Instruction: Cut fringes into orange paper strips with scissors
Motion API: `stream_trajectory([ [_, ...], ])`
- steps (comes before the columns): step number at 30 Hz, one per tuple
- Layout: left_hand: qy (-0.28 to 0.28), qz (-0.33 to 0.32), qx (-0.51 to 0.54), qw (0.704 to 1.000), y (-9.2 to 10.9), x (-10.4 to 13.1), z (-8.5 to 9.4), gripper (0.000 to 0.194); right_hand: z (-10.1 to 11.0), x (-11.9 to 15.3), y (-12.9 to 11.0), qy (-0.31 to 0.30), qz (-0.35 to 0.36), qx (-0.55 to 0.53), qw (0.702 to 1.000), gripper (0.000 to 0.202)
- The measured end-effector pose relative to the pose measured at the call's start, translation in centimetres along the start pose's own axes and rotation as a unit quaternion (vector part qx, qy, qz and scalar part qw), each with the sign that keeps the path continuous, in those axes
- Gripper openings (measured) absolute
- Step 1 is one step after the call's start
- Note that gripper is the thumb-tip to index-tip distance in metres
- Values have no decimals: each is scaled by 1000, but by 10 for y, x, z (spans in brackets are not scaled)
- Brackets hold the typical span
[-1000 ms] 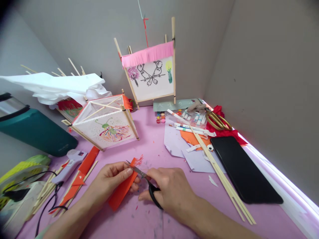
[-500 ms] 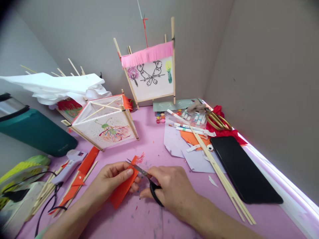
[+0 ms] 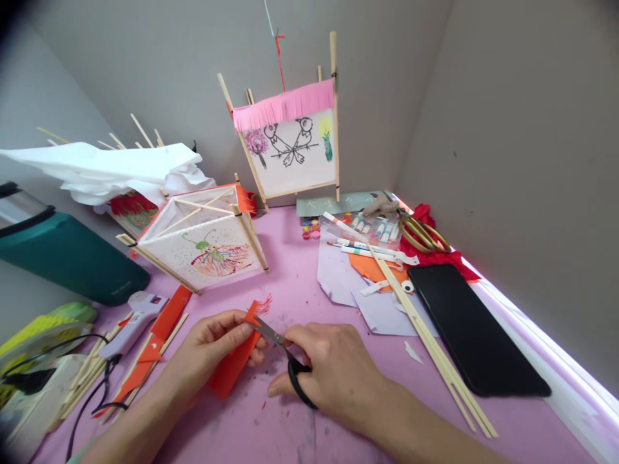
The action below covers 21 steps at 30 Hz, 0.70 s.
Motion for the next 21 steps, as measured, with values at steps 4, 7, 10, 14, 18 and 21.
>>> stream_trajectory([
  [4, 13, -1, 11, 1000, 0, -1, 4, 22, 1, 0, -1, 2, 0, 0, 1000, 32],
  [7, 17, -5, 15, 1000, 0, -2, 5, 22, 1, 0, -1, 0, -2, -1, 1000, 30],
  [10, 8, -1, 1, 1000, 0, -2, 3, 22, 0, 1, 0, -3, -4, -2, 1000, 32],
  [14, 4, -3, -7, 1000, 2, -1, 1, 21, -1, 3, -1, -2, 0, -9, 1000, 34],
  [18, -5, 0, -9, 1000, 2, 0, -2, 22, 0, 1, -1, -4, 2, -19, 1000, 38],
  [21, -18, 0, -17, 1000, 2, 1, -6, 22, 1, -1, -1, -7, -3, -14, 1000, 41],
])
Point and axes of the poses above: each hand's wrist, its own x-axis away from the middle knuckle, its own z-axis out of the back of the hand, y = z × x, the point moved 9 cm from there along -x, towards the middle knuckle, and after that the axes turned 15 degrees about -x, right-handed, at the moved point
